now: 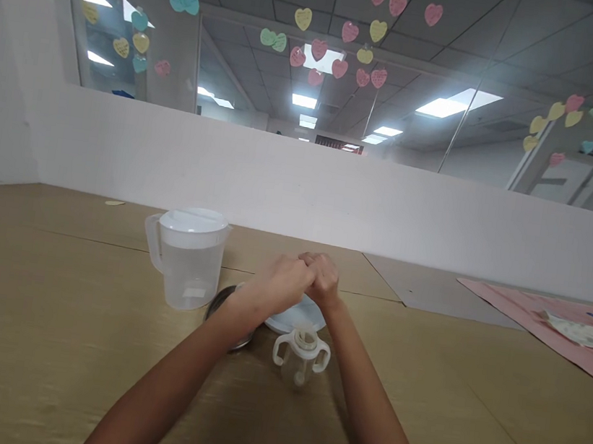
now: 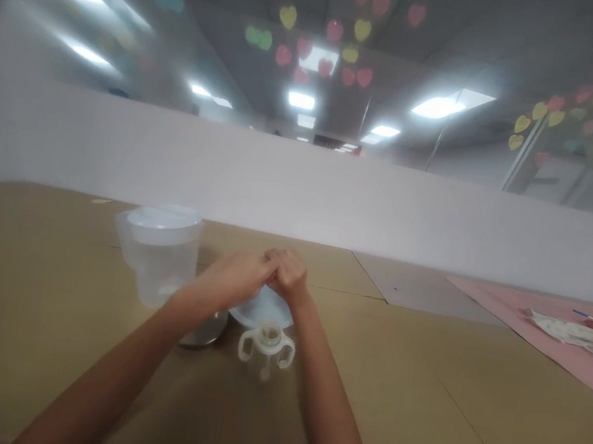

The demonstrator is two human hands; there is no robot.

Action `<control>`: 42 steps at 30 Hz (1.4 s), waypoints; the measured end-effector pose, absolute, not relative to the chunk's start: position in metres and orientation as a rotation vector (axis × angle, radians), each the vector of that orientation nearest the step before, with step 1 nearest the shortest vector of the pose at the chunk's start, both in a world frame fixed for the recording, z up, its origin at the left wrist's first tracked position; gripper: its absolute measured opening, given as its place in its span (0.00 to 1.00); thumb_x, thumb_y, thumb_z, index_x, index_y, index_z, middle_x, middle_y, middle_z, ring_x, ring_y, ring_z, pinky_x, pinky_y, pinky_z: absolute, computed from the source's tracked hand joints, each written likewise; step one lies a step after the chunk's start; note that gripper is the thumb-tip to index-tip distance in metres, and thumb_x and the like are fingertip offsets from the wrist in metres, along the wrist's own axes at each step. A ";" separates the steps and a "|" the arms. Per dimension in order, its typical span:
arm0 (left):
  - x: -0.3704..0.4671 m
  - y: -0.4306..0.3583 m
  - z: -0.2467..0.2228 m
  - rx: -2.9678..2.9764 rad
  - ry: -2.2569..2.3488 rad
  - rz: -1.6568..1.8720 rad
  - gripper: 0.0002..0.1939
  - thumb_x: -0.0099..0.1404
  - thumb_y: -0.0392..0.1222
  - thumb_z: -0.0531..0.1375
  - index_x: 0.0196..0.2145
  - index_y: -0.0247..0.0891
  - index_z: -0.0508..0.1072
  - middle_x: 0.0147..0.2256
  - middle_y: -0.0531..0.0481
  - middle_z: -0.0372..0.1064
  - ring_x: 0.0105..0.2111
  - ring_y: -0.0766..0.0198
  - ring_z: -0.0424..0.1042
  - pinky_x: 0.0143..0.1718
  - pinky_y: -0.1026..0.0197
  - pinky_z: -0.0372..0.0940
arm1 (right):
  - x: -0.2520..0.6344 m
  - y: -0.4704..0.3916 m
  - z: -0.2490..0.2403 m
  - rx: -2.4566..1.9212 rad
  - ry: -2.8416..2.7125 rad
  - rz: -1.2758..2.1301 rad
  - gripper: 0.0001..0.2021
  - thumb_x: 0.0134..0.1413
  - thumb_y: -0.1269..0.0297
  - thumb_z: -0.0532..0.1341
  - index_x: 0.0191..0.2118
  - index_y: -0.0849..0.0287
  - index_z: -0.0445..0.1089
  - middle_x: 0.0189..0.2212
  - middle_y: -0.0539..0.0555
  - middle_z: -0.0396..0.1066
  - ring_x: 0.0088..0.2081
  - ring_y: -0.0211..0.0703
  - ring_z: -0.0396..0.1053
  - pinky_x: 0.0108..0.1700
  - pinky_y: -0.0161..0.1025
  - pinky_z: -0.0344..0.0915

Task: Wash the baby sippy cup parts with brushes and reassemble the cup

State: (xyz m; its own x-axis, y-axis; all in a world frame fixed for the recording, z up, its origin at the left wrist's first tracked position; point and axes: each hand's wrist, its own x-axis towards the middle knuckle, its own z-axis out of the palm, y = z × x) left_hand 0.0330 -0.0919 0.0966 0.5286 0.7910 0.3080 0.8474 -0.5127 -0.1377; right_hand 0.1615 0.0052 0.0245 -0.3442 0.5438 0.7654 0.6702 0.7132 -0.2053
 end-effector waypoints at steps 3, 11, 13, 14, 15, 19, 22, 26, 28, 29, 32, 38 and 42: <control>0.038 -0.094 0.091 -2.417 -1.247 -0.302 0.15 0.55 0.25 0.46 0.38 0.31 0.67 0.30 0.41 0.70 0.35 0.56 0.71 0.34 0.60 0.62 | 0.169 0.008 0.022 -0.978 -1.990 -0.245 0.12 0.51 0.59 0.50 0.35 0.58 0.67 0.37 0.60 0.69 0.42 0.46 0.65 0.46 0.47 0.58; 0.029 -0.104 0.097 -2.511 -1.400 -0.725 0.16 0.64 0.42 0.44 0.47 0.36 0.61 0.36 0.45 0.69 0.36 0.61 0.70 0.38 0.61 0.63 | 0.169 -0.029 0.059 -1.045 -1.750 -0.268 0.11 0.51 0.58 0.51 0.33 0.58 0.64 0.35 0.59 0.68 0.40 0.45 0.63 0.45 0.42 0.57; 0.024 -0.108 0.083 -2.609 -1.374 -1.131 0.18 0.65 0.47 0.42 0.48 0.39 0.59 0.42 0.47 0.67 0.42 0.64 0.68 0.43 0.63 0.62 | 0.168 -0.044 0.065 -1.070 -1.620 -0.069 0.12 0.50 0.56 0.52 0.37 0.58 0.61 0.34 0.56 0.67 0.38 0.43 0.64 0.43 0.40 0.59; 0.022 -0.109 0.070 -2.650 -1.332 -1.345 0.19 0.65 0.47 0.41 0.49 0.39 0.58 0.45 0.46 0.65 0.45 0.65 0.66 0.45 0.63 0.62 | 0.169 -0.050 0.064 -1.049 -1.585 0.085 0.13 0.49 0.56 0.53 0.39 0.57 0.58 0.34 0.54 0.66 0.36 0.42 0.64 0.40 0.39 0.61; 0.020 -0.109 0.054 -2.666 -1.320 -1.507 0.20 0.65 0.47 0.41 0.50 0.37 0.56 0.47 0.45 0.64 0.47 0.65 0.65 0.46 0.63 0.61 | 0.169 -0.054 0.060 -1.006 -1.579 0.267 0.15 0.48 0.56 0.54 0.41 0.56 0.55 0.33 0.52 0.66 0.33 0.40 0.65 0.37 0.38 0.62; 0.021 -0.107 -0.015 -2.820 -1.299 -1.448 0.40 0.53 0.55 0.56 0.57 0.36 0.44 0.54 0.39 0.55 0.53 0.54 0.56 0.53 0.50 0.54 | 0.171 -0.064 0.026 -0.857 -1.602 0.856 0.23 0.44 0.57 0.58 0.44 0.54 0.48 0.35 0.49 0.65 0.24 0.35 0.63 0.30 0.37 0.64; 0.026 -0.106 -0.043 -2.822 -1.395 -1.429 0.44 0.50 0.56 0.59 0.58 0.39 0.43 0.52 0.39 0.57 0.51 0.51 0.58 0.52 0.45 0.53 | 0.170 -0.068 0.004 -0.904 -1.515 0.826 0.16 0.44 0.55 0.59 0.36 0.57 0.54 0.33 0.51 0.67 0.30 0.38 0.65 0.34 0.37 0.64; 0.028 -0.109 -0.052 -2.832 -1.478 -1.551 0.37 0.53 0.53 0.57 0.57 0.42 0.47 0.50 0.41 0.58 0.49 0.57 0.61 0.52 0.49 0.55 | 0.169 -0.075 -0.009 -0.984 -1.646 0.745 0.15 0.41 0.52 0.61 0.30 0.58 0.60 0.29 0.51 0.68 0.32 0.41 0.66 0.35 0.38 0.63; 0.026 -0.109 -0.055 -2.806 -1.537 -1.624 0.38 0.53 0.52 0.58 0.57 0.42 0.46 0.51 0.42 0.58 0.49 0.57 0.60 0.51 0.50 0.55 | 0.170 -0.077 -0.013 -1.024 -1.757 0.689 0.15 0.41 0.52 0.60 0.31 0.58 0.63 0.29 0.51 0.68 0.32 0.41 0.66 0.36 0.38 0.62; 0.024 -0.108 -0.056 -2.790 -1.571 -1.634 0.39 0.53 0.52 0.58 0.57 0.42 0.45 0.50 0.42 0.58 0.49 0.57 0.60 0.51 0.51 0.56 | 0.170 -0.078 -0.015 -1.032 -1.805 0.651 0.15 0.42 0.52 0.60 0.31 0.58 0.65 0.30 0.51 0.68 0.33 0.41 0.65 0.38 0.38 0.62; 0.019 -0.104 -0.061 -2.740 -1.606 -1.571 0.41 0.52 0.53 0.59 0.57 0.40 0.44 0.50 0.41 0.59 0.49 0.56 0.60 0.50 0.50 0.57 | 0.170 -0.081 -0.020 -0.965 -1.897 0.517 0.12 0.46 0.55 0.58 0.33 0.58 0.66 0.33 0.52 0.66 0.36 0.41 0.63 0.40 0.38 0.60; 0.014 -0.097 -0.059 -2.731 -1.375 -1.371 0.36 0.53 0.49 0.58 0.56 0.38 0.48 0.51 0.39 0.58 0.50 0.53 0.59 0.50 0.48 0.55 | 0.168 -0.085 -0.024 -0.718 -1.911 0.495 0.13 0.53 0.56 0.50 0.32 0.59 0.67 0.33 0.54 0.58 0.37 0.42 0.60 0.40 0.39 0.59; 0.015 -0.095 -0.060 -2.695 -1.336 -1.363 0.38 0.53 0.49 0.58 0.57 0.37 0.46 0.50 0.39 0.59 0.48 0.53 0.60 0.49 0.49 0.56 | 0.174 -0.079 -0.030 -0.702 -1.929 0.574 0.13 0.52 0.59 0.50 0.36 0.56 0.68 0.36 0.54 0.63 0.41 0.45 0.60 0.45 0.43 0.57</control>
State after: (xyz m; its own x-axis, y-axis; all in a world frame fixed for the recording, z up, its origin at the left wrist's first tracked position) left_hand 0.0147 -0.0953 -0.0597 0.3361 0.7223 0.6044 0.5898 -0.6618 0.4628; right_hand 0.1738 -0.0785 -0.0303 -0.3655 0.6849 0.6303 0.2287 0.7225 -0.6525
